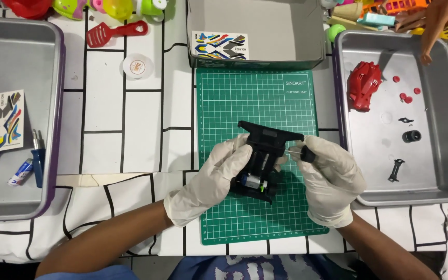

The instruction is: The person assembles a small black model vehicle on a green cutting mat. They attach a small cylindrical component to the chassis, then pick up and attach a black plastic body part to the frame. The person continues to fit additional small black plastic pieces onto the vehicle's body.

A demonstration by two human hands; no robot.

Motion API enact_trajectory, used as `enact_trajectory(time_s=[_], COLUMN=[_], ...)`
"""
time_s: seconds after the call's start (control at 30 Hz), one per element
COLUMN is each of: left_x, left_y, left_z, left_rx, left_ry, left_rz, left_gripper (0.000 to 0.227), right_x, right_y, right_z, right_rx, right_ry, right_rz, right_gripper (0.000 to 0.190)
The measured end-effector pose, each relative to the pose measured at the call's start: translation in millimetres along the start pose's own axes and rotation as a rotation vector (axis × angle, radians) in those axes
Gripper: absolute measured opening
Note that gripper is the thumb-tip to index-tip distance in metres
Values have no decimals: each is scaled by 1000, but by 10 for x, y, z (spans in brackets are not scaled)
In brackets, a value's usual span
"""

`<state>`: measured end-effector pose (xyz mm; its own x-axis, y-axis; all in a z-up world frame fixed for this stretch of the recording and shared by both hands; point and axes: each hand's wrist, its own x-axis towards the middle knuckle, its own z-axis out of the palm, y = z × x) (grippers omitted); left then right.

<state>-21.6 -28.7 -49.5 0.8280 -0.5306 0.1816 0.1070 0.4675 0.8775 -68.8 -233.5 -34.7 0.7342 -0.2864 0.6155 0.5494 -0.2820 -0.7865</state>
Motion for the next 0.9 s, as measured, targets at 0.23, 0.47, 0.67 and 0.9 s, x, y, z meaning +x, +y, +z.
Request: enact_trajectory(time_s=[0.23,0.47,0.67,0.9], left_x=[83,-41,-82,-161], left_y=[462,-41,-222,-348], left_z=[239,34,-49,-85], left_rx=[-13,-35,-39,-2], left_ry=[-5,40,64,92], left_rz=[-53,-81,-70,-121], left_gripper=[24,24,25,25], right_x=[48,152,-133,125], right_y=[-78,-133,315,-148], right_z=[43,86,-181,24], right_rx=[20,30,-26,-87], right_ry=[-40,-66,-80,-154], right_rz=[1,-51,-258,-251], right_gripper=[23,24,23,24])
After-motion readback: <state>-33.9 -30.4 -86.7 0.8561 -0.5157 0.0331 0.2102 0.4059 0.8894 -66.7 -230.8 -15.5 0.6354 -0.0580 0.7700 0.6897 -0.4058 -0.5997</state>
